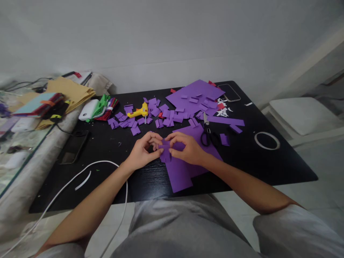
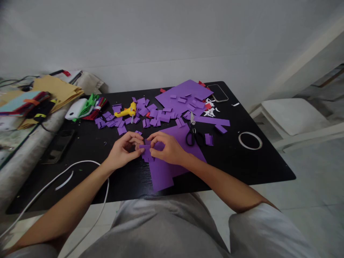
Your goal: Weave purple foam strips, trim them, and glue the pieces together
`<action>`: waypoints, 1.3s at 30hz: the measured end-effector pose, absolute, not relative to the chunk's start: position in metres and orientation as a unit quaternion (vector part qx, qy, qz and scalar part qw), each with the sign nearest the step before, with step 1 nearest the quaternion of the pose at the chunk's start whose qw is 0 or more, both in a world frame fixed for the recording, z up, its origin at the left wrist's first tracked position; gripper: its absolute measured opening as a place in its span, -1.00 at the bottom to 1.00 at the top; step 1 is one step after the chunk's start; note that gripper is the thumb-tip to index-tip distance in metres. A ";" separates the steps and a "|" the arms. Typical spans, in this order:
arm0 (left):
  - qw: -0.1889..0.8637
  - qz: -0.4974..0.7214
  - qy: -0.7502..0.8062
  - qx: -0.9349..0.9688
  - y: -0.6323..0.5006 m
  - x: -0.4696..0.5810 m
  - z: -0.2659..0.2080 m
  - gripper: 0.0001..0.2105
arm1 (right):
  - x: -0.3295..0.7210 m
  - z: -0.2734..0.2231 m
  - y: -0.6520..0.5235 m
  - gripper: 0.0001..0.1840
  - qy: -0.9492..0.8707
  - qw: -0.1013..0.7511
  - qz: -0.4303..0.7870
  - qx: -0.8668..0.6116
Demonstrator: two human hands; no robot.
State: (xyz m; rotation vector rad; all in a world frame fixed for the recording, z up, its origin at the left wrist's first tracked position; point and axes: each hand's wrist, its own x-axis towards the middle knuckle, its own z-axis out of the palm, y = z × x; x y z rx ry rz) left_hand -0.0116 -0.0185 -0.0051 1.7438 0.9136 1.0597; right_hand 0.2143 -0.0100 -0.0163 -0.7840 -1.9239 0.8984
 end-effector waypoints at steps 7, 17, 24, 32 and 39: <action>0.433 0.421 0.367 0.708 -0.017 -0.014 -0.003 -0.70 | 0.216 -0.012 -0.009 -0.92 -0.773 0.414 0.371 -0.305; 0.457 0.424 0.367 0.691 -0.016 -0.019 0.000 -0.69 | 0.217 -0.011 -0.006 -0.93 -0.765 0.411 0.386 -0.310; 0.457 0.428 0.377 0.682 -0.013 -0.022 -0.008 -0.67 | 0.218 -0.015 -0.005 -0.92 -0.755 0.431 0.378 -0.318; 0.272 0.433 0.365 0.778 -0.012 -0.021 -0.008 -0.87 | 0.212 -0.020 -0.007 -0.85 -0.715 0.463 0.417 -0.317; 0.167 0.441 0.325 0.820 -0.015 -0.017 -0.002 -0.94 | 0.209 -0.023 -0.008 -0.72 -0.649 0.457 0.509 -0.334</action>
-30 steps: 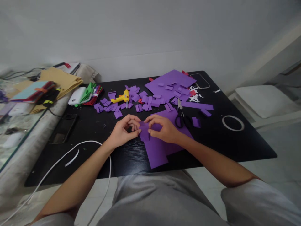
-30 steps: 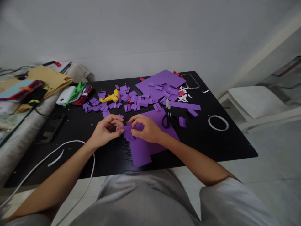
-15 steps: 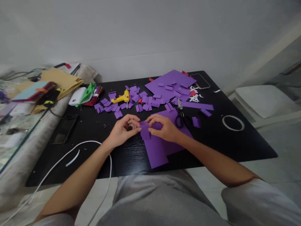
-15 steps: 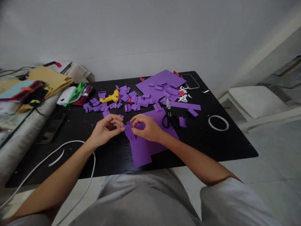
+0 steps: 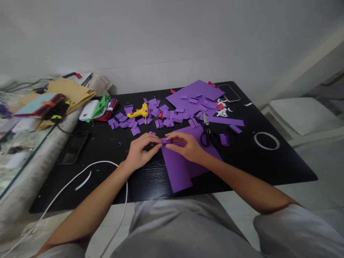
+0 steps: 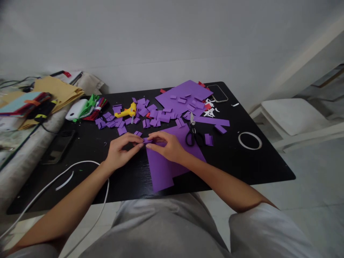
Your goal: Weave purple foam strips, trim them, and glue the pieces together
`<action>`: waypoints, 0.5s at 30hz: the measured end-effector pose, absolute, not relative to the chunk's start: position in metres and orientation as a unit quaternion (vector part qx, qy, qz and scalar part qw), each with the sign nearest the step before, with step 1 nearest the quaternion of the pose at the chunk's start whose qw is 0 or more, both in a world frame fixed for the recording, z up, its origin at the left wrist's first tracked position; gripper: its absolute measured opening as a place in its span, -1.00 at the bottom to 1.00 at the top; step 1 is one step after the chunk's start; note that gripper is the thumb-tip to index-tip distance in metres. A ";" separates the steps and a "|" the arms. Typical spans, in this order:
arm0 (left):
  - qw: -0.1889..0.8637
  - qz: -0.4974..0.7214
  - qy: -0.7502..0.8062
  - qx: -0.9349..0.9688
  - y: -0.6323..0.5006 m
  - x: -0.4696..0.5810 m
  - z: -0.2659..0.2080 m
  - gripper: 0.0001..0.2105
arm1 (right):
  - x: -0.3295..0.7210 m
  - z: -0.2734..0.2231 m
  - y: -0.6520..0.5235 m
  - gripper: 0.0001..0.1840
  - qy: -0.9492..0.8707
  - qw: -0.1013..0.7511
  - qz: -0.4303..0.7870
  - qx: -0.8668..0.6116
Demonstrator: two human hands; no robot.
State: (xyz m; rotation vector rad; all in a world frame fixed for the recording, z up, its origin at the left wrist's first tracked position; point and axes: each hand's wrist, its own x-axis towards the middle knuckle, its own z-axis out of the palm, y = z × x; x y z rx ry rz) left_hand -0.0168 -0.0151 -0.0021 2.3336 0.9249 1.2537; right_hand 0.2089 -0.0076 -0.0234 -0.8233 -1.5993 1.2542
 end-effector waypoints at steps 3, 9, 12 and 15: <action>0.153 0.446 0.333 0.817 -0.016 -0.016 -0.001 -0.95 | 0.209 -0.022 -0.009 -0.78 -0.649 0.464 0.507 -0.327; 0.212 0.450 0.365 0.787 -0.017 -0.015 -0.005 -0.93 | 0.209 -0.019 -0.013 -0.86 -0.669 0.483 0.454 -0.335; 0.275 0.448 0.380 0.761 -0.017 -0.014 -0.010 -0.86 | 0.207 -0.020 -0.015 -0.86 -0.656 0.504 0.454 -0.331; 0.274 0.439 0.388 0.763 -0.018 -0.012 -0.012 -0.84 | 0.205 -0.022 -0.016 -0.84 -0.647 0.514 0.454 -0.333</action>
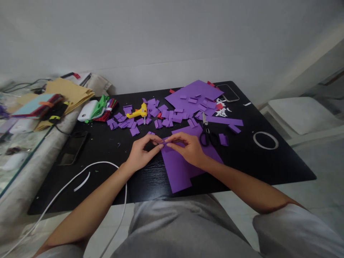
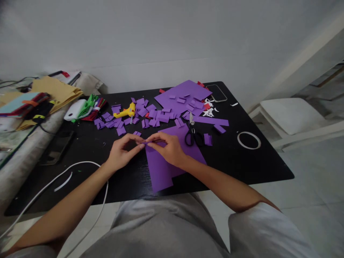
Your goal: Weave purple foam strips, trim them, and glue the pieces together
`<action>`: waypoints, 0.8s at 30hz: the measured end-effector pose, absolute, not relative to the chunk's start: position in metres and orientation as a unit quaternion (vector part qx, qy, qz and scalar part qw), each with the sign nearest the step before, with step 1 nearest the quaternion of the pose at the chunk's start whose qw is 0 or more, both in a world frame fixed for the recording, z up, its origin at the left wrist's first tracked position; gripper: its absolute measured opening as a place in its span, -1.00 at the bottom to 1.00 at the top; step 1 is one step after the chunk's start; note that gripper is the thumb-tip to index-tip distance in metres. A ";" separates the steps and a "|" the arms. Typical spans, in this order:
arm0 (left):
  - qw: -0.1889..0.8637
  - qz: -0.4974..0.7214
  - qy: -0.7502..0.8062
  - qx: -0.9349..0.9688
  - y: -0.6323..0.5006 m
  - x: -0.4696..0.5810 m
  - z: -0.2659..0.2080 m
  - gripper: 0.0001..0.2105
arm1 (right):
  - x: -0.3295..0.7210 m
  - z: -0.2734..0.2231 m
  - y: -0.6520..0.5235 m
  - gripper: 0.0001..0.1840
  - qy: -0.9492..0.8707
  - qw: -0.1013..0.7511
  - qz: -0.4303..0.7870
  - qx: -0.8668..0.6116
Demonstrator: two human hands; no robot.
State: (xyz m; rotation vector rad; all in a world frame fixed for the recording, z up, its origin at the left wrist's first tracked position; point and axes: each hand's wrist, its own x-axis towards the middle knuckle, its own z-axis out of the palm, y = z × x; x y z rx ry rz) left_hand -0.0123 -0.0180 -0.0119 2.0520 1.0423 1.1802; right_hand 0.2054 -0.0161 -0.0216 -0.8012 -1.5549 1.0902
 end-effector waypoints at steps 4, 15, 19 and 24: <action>0.235 0.429 0.377 0.786 -0.019 -0.011 -0.009 -0.91 | 0.205 -0.023 -0.017 -0.77 -0.645 0.518 0.451 -0.336; 0.302 0.475 0.398 0.724 -0.015 -0.012 -0.010 -0.91 | 0.209 -0.016 -0.013 -0.93 -0.713 0.507 0.323 -0.361; 0.289 0.467 0.393 0.738 -0.016 -0.010 -0.010 -0.90 | 0.208 -0.016 -0.015 -0.94 -0.710 0.514 0.323 -0.358; 0.222 0.451 0.383 0.775 -0.017 -0.009 -0.007 -0.90 | 0.208 -0.014 -0.017 -0.91 -0.716 0.499 0.338 -0.352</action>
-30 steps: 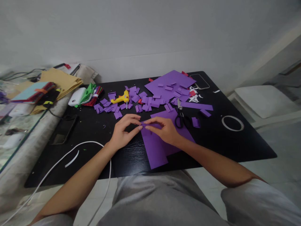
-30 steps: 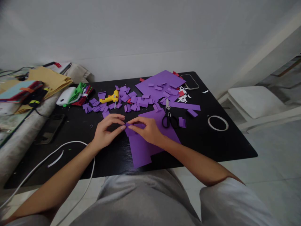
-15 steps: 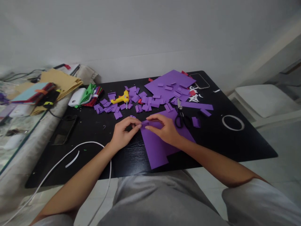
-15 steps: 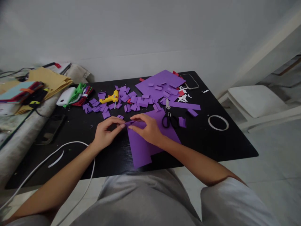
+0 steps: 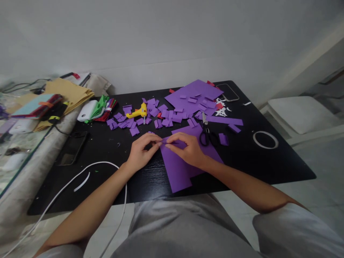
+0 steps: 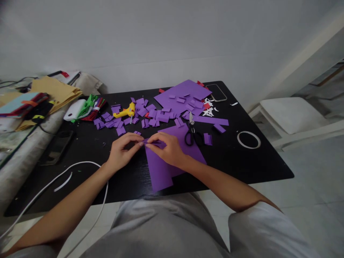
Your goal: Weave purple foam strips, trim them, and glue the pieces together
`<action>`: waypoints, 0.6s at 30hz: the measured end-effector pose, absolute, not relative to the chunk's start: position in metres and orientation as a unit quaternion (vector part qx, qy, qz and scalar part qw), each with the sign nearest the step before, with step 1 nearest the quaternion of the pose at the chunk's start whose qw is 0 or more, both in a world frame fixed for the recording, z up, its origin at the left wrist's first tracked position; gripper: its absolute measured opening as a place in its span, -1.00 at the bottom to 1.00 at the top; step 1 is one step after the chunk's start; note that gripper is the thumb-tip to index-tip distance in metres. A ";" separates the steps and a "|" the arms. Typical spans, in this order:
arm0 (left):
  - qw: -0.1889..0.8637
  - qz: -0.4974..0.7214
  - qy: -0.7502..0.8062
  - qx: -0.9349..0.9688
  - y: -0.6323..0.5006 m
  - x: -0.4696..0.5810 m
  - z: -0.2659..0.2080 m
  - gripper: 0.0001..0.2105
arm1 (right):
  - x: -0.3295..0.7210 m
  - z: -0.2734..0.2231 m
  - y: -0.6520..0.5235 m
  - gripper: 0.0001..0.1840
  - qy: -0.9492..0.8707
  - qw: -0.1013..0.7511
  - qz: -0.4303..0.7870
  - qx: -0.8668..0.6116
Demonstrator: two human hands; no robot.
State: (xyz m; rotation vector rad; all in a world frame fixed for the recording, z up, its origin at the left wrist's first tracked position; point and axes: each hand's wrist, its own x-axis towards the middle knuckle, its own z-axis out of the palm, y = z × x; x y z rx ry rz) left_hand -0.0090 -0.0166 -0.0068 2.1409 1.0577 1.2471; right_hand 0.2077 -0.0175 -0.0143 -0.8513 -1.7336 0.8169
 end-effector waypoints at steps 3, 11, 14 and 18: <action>0.227 0.443 0.389 0.775 -0.017 -0.009 -0.008 -0.89 | 0.206 -0.014 -0.019 -0.90 -0.705 0.489 0.382 -0.344; 0.422 0.451 0.415 0.667 -0.014 -0.008 -0.018 -0.77 | 0.206 -0.016 -0.019 -0.79 -0.672 0.473 0.481 -0.304; 0.474 0.454 0.405 0.637 -0.012 -0.006 -0.016 -0.74 | 0.207 -0.017 -0.019 -0.71 -0.665 0.468 0.505 -0.289; 0.483 0.449 0.408 0.631 -0.013 -0.006 -0.011 -0.73 | 0.207 -0.018 -0.018 -0.72 -0.663 0.467 0.500 -0.305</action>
